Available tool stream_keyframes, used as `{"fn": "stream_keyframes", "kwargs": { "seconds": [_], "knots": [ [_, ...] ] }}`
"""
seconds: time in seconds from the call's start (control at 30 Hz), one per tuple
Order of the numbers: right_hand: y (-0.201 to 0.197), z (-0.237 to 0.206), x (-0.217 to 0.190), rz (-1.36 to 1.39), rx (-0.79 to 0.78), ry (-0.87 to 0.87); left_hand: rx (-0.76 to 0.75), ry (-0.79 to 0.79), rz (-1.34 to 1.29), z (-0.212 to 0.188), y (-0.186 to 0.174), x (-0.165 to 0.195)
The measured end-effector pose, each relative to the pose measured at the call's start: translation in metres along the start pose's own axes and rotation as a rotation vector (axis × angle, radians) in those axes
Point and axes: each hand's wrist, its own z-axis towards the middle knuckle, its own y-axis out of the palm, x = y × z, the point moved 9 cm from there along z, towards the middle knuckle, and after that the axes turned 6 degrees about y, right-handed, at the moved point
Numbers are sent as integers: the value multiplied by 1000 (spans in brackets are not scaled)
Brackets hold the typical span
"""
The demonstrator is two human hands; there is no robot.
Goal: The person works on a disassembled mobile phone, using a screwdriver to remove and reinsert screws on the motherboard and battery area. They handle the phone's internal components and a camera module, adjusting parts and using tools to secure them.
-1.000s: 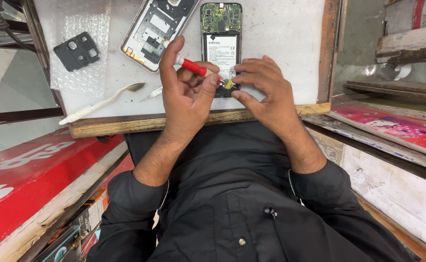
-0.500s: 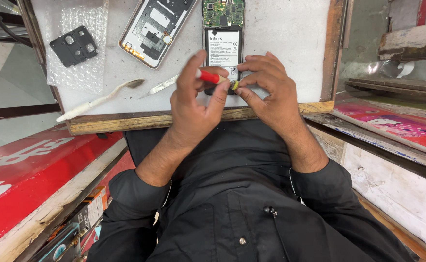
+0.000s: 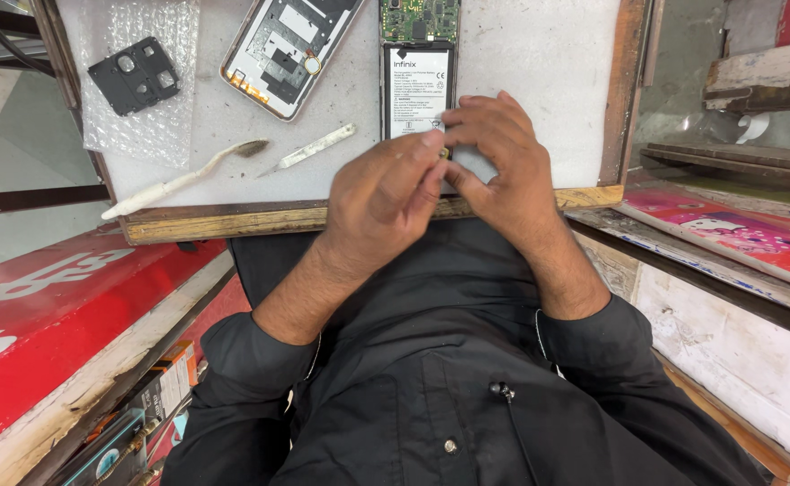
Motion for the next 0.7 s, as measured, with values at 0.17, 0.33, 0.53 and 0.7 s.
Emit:
{"fn": "stream_keyframes", "kwargs": {
  "seconds": [0.17, 0.33, 0.53, 0.7],
  "knots": [
    [-4, -1, -1, 22, 15, 14, 13, -111, 45, -8, -21, -20],
    [-4, -2, 0, 37, 25, 45, -30, -96, 80, -14, -23, -19],
    [-7, -3, 3, 87, 41, 66, -48, -79, 78, -18, -19, -17],
    [-4, -3, 4, 87, 34, 69, -63, -68, 87, -22, -16, -16]
  ]
}}
